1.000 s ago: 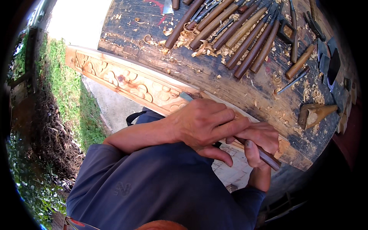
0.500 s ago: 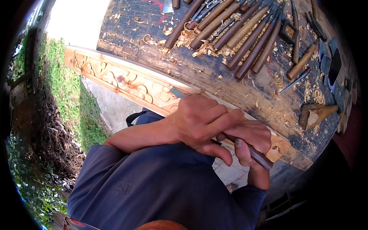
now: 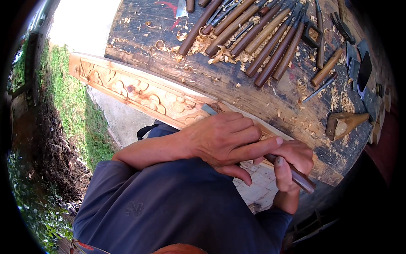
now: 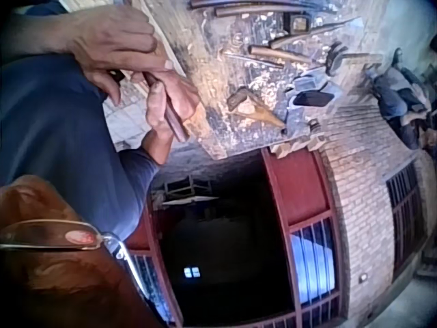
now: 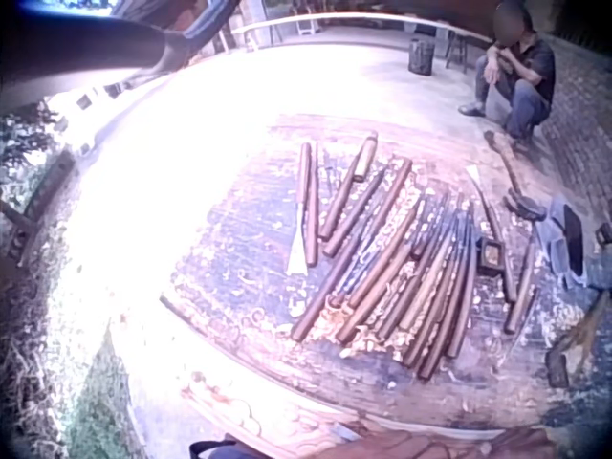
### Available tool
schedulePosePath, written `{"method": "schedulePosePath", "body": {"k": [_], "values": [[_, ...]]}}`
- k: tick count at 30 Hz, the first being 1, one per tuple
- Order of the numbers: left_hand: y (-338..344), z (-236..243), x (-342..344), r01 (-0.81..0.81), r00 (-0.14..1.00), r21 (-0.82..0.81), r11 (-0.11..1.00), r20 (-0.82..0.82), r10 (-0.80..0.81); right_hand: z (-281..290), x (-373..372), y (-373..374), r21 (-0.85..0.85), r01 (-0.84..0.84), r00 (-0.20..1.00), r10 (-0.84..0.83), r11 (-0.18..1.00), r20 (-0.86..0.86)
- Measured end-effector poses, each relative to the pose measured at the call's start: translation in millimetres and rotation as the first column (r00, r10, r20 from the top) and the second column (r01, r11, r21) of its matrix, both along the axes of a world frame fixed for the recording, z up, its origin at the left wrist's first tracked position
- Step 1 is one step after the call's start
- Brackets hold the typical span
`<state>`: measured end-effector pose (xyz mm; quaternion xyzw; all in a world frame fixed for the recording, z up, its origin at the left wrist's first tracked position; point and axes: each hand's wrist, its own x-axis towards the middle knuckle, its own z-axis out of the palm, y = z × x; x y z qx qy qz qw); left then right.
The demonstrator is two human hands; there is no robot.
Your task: The person carves decorative floral patterns into a long wooden board using a variety of chisels and gouges. They use their hands to guide the tools along the wood and clear away wood shavings from the surface.
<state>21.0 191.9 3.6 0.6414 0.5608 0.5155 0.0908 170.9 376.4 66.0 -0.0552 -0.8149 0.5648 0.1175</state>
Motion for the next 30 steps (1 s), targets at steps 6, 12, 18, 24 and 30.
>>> {"method": "schedulePosePath", "body": {"k": [6,12,18,24,30], "values": [[1,0,-1,-0.005,0.998,-0.001,1.000,0.057,0.005,4,-4,1,0.019,0.017,0.998,-0.018,1.000,0.061],[0,3,-1,-0.007,0.997,-0.057,0.998,0.074,0.011,-6,-7,-2,-0.069,-0.006,1.000,0.005,0.998,-0.015],[-1,3,-1,0.000,0.997,-0.113,0.994,0.071,0.008,-17,-5,-3,-0.075,-0.044,0.997,0.039,0.996,-0.065],[-1,7,-3,-0.033,0.996,-0.134,0.990,0.072,0.043,-23,-9,-4,-0.125,-0.070,0.996,0.061,0.990,-0.072],[-3,10,-3,-0.052,0.996,-0.179,0.983,0.066,0.064,-27,-8,-8,-0.162,-0.066,0.996,0.055,0.985,-0.072]]}}
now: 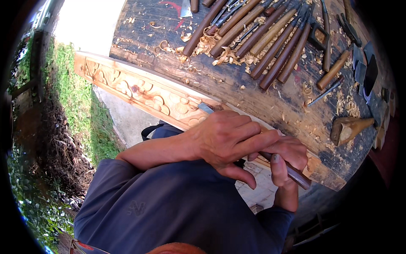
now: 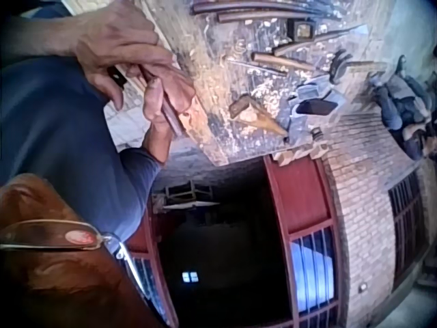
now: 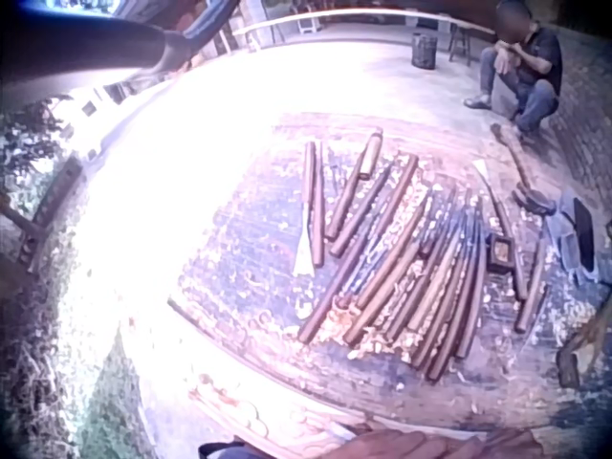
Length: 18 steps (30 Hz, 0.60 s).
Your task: The person carves decorative floral patterns into a long wooden board using a variety of chisels and gouges. They use their hands to guide the tools along the wood and clear away wood shavings from the surface.
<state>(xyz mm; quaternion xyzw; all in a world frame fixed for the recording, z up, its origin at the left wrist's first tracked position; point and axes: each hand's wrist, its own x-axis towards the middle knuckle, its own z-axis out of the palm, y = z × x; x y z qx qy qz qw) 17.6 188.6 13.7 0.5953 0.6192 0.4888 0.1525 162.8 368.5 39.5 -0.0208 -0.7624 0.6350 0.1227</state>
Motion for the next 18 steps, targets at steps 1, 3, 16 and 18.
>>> {"method": "schedulePosePath", "body": {"k": [1,3,16,18], "values": [[0.4,0.0,0.5,-0.006,1.000,0.002,1.000,-0.006,0.006,-0.2,0.0,-0.1,-0.007,0.000,1.000,0.000,1.000,0.004],[2.1,-0.5,1.9,-0.018,1.000,0.008,1.000,-0.015,0.019,-0.2,0.4,0.1,-0.019,0.001,1.000,-0.001,1.000,0.014],[0.9,1.0,0.5,-0.097,0.994,0.020,0.995,-0.042,0.098,-5.6,-1.6,-4.8,0.007,0.003,1.000,-0.003,1.000,0.030],[-0.1,2.8,-1.9,-0.112,0.992,0.020,0.994,-0.062,0.113,-7.4,-1.1,-5.9,-0.010,0.004,0.999,-0.004,1.000,0.047]]}}
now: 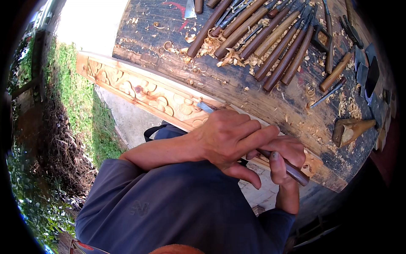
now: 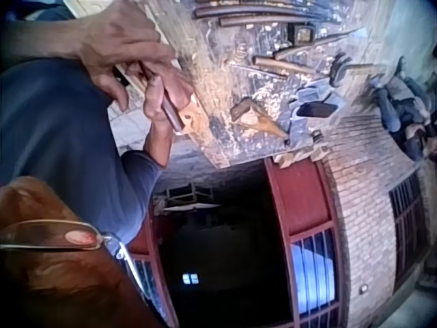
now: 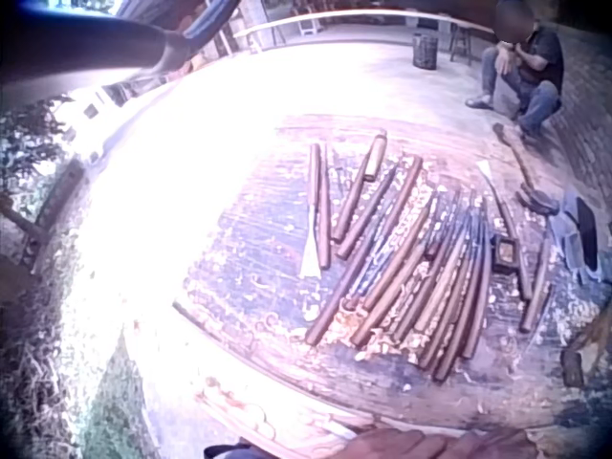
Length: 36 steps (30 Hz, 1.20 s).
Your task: The person carves decorative floral patterns into a long wooden board using a variety of chisels and gouges. They use their hands to guide the tools along the wood and clear away wood shavings from the surface.
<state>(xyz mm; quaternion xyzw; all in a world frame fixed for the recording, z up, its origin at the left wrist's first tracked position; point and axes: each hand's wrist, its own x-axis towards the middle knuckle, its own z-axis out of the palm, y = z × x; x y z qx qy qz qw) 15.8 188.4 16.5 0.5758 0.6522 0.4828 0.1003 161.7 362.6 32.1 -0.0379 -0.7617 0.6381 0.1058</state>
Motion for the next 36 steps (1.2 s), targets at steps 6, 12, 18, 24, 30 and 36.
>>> {"method": "schedulePosePath", "body": {"k": [6,12,18,24,30,36], "values": [[-5,-3,2,-0.124,0.992,0.017,0.992,0.029,0.124,-2,-8,-2,0.026,-0.064,0.998,0.065,0.998,-0.006],[-5,-6,3,-0.117,0.993,0.035,0.993,0.003,0.117,1,-9,-5,-0.018,-0.017,1.000,0.017,1.000,-0.003],[-16,1,-9,0.177,0.984,-0.044,0.983,0.004,-0.177,10,4,8,0.077,-0.026,1.000,0.026,0.997,0.000],[-17,-8,-15,0.273,0.960,0.012,0.962,0.066,-0.273,12,9,12,0.065,-0.017,1.000,0.018,0.998,-0.011],[-13,-11,-13,0.288,0.953,0.033,0.957,0.094,-0.289,10,9,10,0.017,0.007,1.000,-0.007,1.000,0.010],[-14,-9,-13,0.248,0.967,-0.014,0.969,0.065,-0.247,16,-4,7,0.088,-0.023,0.999,0.026,0.996,-0.037]]}}
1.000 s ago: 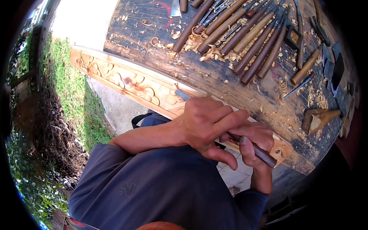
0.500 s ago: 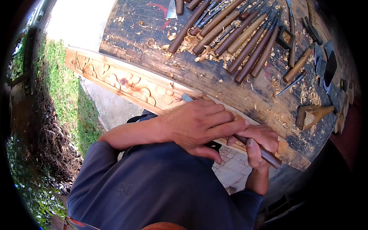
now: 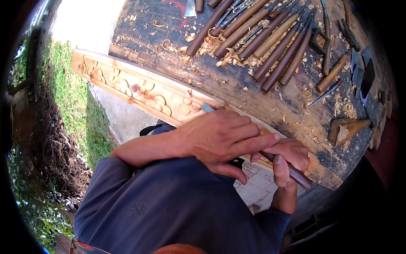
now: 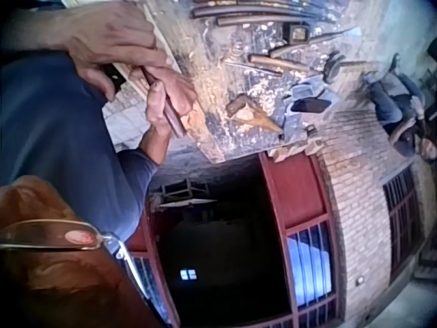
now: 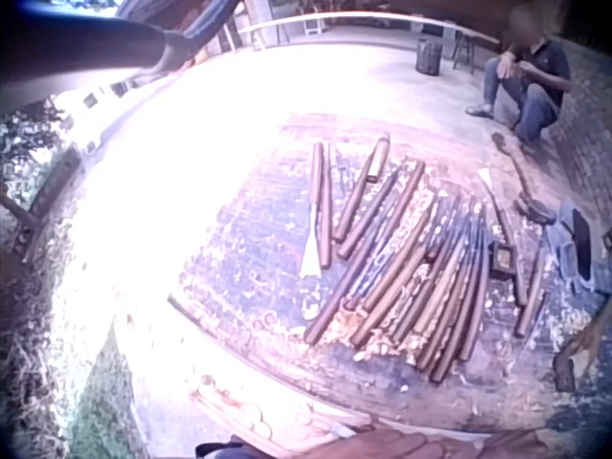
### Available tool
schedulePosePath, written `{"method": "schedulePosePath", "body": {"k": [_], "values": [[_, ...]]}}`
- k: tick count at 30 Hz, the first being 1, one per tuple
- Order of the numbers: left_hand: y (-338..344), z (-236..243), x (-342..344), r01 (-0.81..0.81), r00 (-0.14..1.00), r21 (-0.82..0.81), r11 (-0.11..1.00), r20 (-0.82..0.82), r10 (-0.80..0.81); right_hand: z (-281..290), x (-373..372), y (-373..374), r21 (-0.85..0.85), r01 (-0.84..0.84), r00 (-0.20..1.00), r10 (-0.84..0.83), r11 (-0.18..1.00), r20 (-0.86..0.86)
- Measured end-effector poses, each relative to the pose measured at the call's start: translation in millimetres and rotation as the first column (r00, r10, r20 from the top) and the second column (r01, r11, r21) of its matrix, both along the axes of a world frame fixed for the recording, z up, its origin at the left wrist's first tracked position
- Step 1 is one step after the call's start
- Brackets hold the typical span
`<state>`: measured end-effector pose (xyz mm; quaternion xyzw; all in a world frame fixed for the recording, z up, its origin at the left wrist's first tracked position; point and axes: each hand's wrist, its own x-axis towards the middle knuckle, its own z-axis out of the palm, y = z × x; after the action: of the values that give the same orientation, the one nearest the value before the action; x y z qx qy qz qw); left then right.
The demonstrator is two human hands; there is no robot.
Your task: The person carves decorative floral patterns into a long wooden board using a variety of chisels and gouges. They use their hands to guide the tools along the wood and clear away wood shavings from the surface.
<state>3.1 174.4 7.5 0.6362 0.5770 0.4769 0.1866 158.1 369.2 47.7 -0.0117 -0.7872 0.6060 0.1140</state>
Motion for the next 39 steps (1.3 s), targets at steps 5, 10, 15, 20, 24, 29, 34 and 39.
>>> {"method": "schedulePosePath", "body": {"k": [5,10,15,20,24,29,34,39], "values": [[0,4,-2,-0.005,0.999,-0.034,0.999,-0.039,0.004,-5,1,-4,-0.042,0.005,1.000,-0.005,0.999,0.009],[0,6,-1,-0.037,0.999,-0.029,0.999,-0.039,0.036,-9,-1,-7,-0.021,0.008,0.999,-0.009,1.000,-0.031],[0,3,1,-0.067,0.997,-0.017,0.998,-0.035,0.066,-9,-2,-11,-0.071,0.002,1.000,-0.002,0.997,-0.005],[0,4,1,-0.091,0.994,-0.021,0.996,-0.068,0.090,-9,-1,-11,-0.047,0.016,1.000,-0.016,0.999,-0.008],[0,3,2,-0.107,0.991,-0.017,0.994,-0.082,0.106,-12,-2,-12,-0.035,0.010,1.000,-0.010,0.999,-0.011],[-1,5,2,-0.111,0.991,-0.032,0.993,-0.075,0.109,-12,-4,-16,-0.045,0.033,0.999,-0.034,0.998,-0.036],[0,4,4,-0.131,0.989,-0.031,0.991,-0.071,0.129,-16,0,-14,-0.050,0.023,1.000,-0.024,0.998,-0.016],[0,7,2,-0.161,0.984,-0.026,0.987,-0.084,0.158,-17,-3,-15,-0.073,0.015,1.000,-0.016,0.997,-0.020]]}}
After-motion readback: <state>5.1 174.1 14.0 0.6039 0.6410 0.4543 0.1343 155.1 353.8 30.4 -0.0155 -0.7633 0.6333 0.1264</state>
